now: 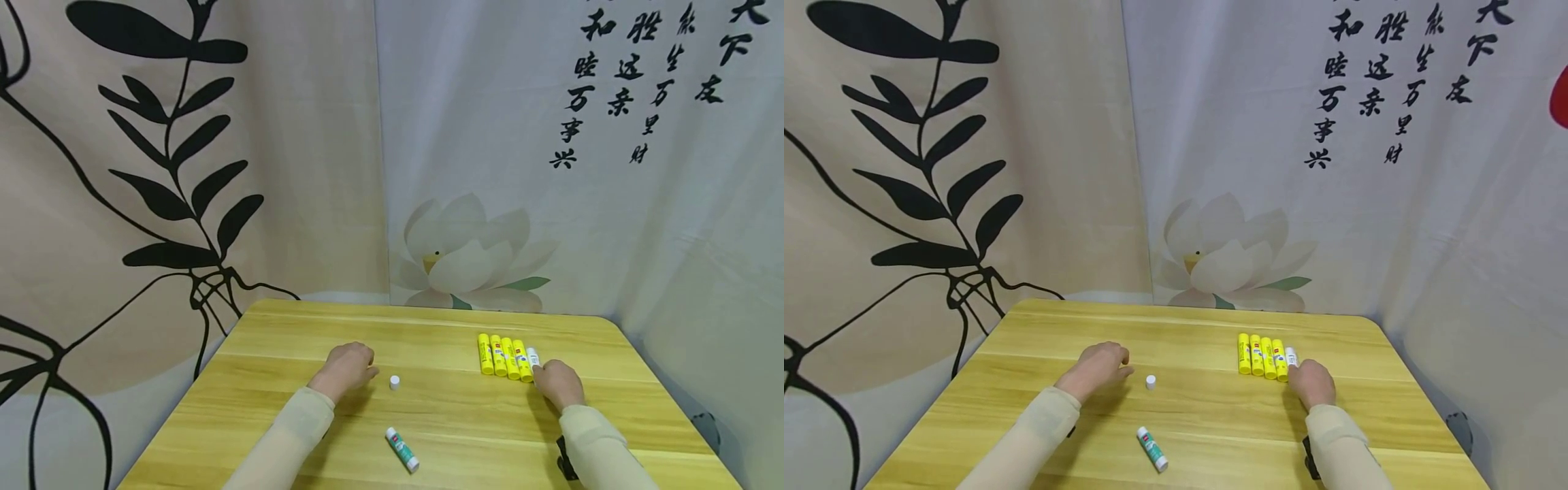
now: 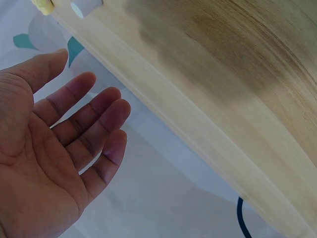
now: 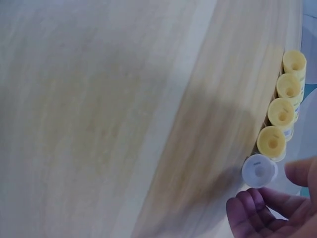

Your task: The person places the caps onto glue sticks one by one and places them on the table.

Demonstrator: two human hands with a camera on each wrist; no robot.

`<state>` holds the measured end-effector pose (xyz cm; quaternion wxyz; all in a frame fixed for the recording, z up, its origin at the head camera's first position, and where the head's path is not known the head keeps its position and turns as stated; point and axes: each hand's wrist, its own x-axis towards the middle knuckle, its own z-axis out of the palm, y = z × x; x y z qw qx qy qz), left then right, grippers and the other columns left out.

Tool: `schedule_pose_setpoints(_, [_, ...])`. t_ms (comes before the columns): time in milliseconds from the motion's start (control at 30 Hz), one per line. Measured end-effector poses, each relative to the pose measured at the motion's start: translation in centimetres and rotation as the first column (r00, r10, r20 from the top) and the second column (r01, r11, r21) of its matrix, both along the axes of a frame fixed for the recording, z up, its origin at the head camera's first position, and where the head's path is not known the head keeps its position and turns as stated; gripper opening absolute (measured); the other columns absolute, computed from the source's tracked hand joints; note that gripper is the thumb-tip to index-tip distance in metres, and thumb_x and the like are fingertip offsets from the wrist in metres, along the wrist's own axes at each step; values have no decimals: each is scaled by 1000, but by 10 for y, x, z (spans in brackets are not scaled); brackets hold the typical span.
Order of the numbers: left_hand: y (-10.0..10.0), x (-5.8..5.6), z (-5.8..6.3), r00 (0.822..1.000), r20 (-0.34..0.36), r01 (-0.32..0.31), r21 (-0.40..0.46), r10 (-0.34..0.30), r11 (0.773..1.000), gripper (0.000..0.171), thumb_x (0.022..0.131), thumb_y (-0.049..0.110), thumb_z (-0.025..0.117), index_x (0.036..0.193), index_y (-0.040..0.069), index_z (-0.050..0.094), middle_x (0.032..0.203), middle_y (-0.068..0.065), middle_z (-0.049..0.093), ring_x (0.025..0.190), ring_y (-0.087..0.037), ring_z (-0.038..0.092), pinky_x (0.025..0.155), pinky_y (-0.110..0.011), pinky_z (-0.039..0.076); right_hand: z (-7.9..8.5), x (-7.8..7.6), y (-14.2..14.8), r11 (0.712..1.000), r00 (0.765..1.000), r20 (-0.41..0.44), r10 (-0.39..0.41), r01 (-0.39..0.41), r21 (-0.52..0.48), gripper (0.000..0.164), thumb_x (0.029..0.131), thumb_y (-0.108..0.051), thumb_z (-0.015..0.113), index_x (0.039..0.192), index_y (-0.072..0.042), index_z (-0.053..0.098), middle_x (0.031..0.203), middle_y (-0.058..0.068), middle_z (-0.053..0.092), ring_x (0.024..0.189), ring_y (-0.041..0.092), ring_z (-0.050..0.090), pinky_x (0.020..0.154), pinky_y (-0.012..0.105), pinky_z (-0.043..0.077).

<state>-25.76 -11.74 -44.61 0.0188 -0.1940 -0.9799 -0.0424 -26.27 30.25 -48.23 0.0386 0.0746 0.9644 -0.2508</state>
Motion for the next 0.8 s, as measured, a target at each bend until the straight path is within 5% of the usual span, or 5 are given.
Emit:
schedule_pose_setpoints(533, [0,0,-1,1000,10,-3,-9,3,1000,22,93,31,71,85,11,69,81,1,66,72,-14,61,61,-31,52,9,2,-10,997,996,-86,39,-33,74,33,101,-23,46,79,-1,58,72,12,54,68,26,51,59,38,43])
schedule_pose_setpoints(800, [1,0,-1,1000,-4,8,-2,-8,1000,22,92,30,72,86,10,69,82,0,67,73,-15,62,62,-33,53,14,6,-31,992,982,-164,92,-75,103,46,101,-24,49,127,14,56,115,35,57,104,49,57,85,60,48])
